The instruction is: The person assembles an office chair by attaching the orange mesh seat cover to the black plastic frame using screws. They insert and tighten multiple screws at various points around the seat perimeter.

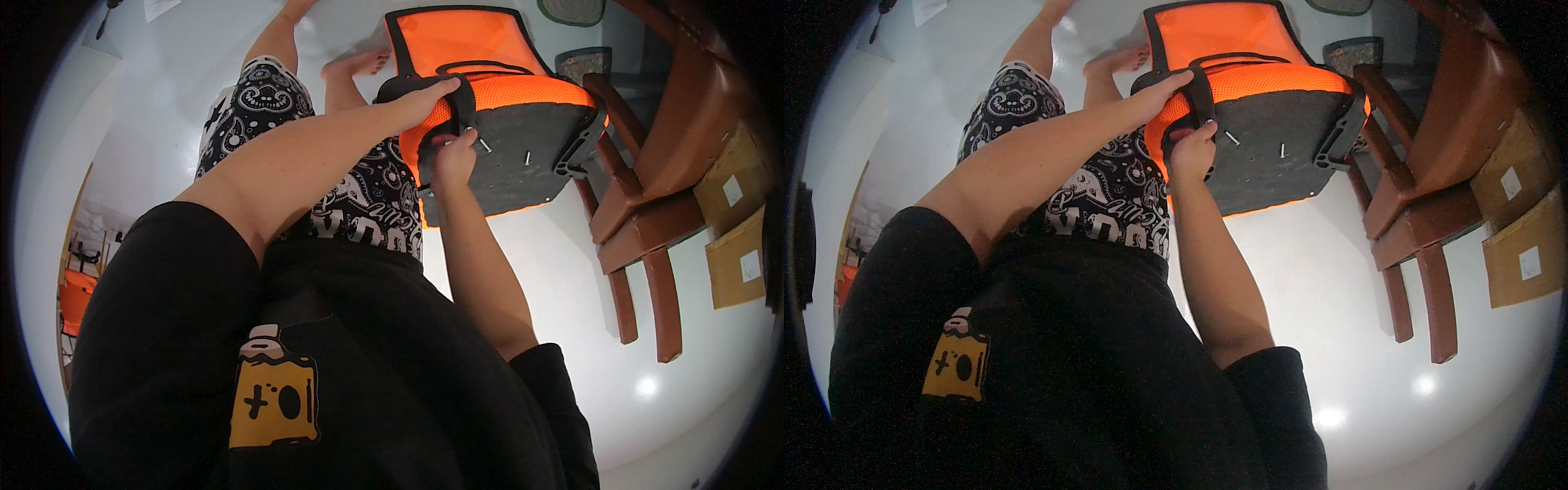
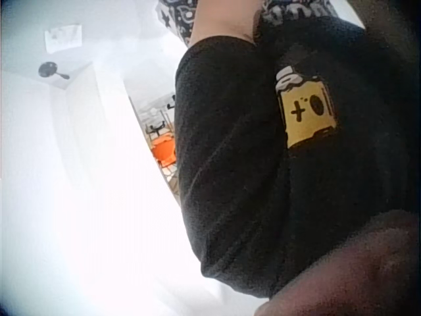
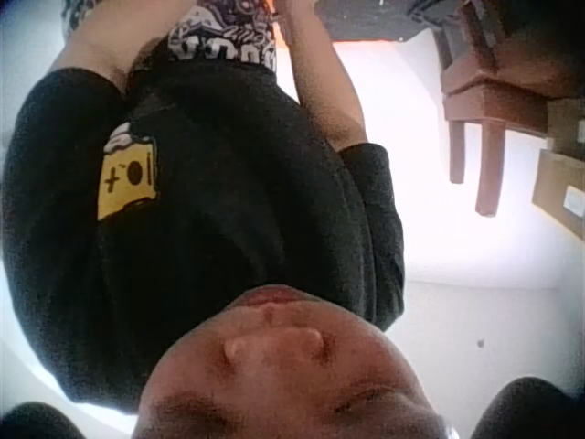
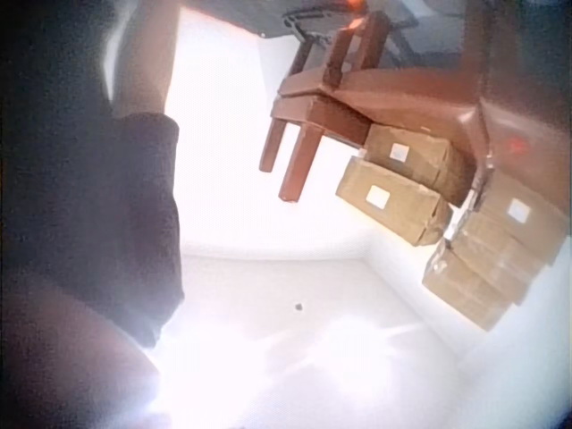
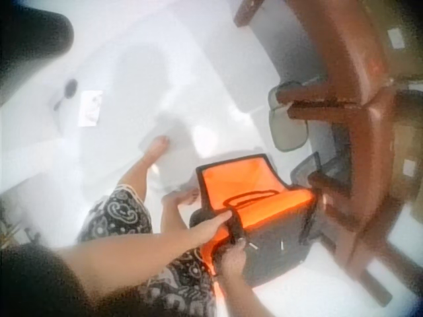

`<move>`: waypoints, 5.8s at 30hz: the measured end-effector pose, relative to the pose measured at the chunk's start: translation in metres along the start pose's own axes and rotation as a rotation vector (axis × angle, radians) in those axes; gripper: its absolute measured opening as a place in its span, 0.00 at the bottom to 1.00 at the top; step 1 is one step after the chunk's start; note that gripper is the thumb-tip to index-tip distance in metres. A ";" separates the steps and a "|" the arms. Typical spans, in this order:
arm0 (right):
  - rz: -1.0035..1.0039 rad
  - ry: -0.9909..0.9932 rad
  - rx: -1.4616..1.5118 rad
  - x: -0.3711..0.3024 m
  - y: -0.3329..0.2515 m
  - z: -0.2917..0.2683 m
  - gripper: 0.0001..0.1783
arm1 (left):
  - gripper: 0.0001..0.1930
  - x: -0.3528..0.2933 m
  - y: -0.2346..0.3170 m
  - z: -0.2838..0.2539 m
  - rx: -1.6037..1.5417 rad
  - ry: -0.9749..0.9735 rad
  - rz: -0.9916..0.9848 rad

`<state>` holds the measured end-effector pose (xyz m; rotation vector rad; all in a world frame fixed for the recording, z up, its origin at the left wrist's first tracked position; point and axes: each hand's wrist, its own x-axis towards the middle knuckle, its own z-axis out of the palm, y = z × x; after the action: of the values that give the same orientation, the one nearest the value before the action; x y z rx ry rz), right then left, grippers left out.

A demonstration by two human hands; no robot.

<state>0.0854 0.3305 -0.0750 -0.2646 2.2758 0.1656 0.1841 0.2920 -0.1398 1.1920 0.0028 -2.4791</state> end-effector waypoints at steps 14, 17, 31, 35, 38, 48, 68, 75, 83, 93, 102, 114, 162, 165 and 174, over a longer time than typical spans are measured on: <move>0.222 -0.697 0.572 -0.019 -0.034 -0.041 0.23 | 0.34 0.004 0.001 -0.005 0.142 0.042 -0.115; 0.154 -0.612 0.109 -0.013 -0.034 -0.047 0.21 | 0.37 0.005 0.000 -0.008 0.098 0.017 -0.090; -1.101 0.196 -1.509 -0.014 -0.043 -0.059 0.20 | 0.47 -0.021 0.028 0.002 0.139 -0.041 -0.160; -1.141 0.197 -1.572 -0.011 -0.045 -0.056 0.19 | 0.46 -0.029 0.038 0.001 0.112 -0.106 -0.171; -0.996 0.206 -1.456 -0.006 -0.044 -0.052 0.22 | 0.44 -0.005 0.012 -0.007 0.112 -0.078 -0.113; 0.021 -0.086 0.024 0.027 -0.017 -0.042 0.25 | 0.40 -0.009 0.005 0.003 0.066 0.023 -0.024; -1.338 0.136 -0.822 0.029 -0.006 -0.082 0.13 | 0.41 -0.005 0.010 -0.005 0.104 -0.019 -0.129; -1.446 -0.010 -1.333 0.035 -0.029 -0.096 0.09 | 0.39 -0.011 0.017 -0.001 0.096 -0.027 -0.141; -1.358 -0.057 -1.422 0.033 -0.037 -0.092 0.07 | 0.36 0.003 -0.002 -0.001 0.090 0.049 -0.039; -0.791 0.264 -0.782 0.008 0.005 -0.045 0.06 | 0.31 0.002 -0.003 -0.002 0.001 -0.009 -0.031; 0.475 0.360 0.668 -0.030 -0.060 0.022 0.19 | 0.34 -0.005 0.005 0.001 0.070 -0.037 -0.044; -0.591 -0.244 -0.754 0.009 0.001 -0.059 0.17 | 0.37 -0.013 0.015 -0.001 0.218 -0.049 -0.118; -1.296 0.230 -0.404 0.024 0.014 -0.020 0.10 | 0.32 0.001 -0.004 -0.013 0.717 -0.003 -0.057; -1.323 0.254 -0.315 0.025 0.021 -0.026 0.17 | 0.38 -0.032 0.042 0.000 1.343 -0.020 -0.136; -1.165 0.226 -0.110 0.028 0.022 -0.027 0.32 | 0.45 -0.003 0.063 0.003 1.892 -0.272 0.756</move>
<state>0.0421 0.3423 -0.0779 -1.6435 1.9656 -0.3621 0.2057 0.2341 -0.1254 0.8337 -2.6045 -1.3588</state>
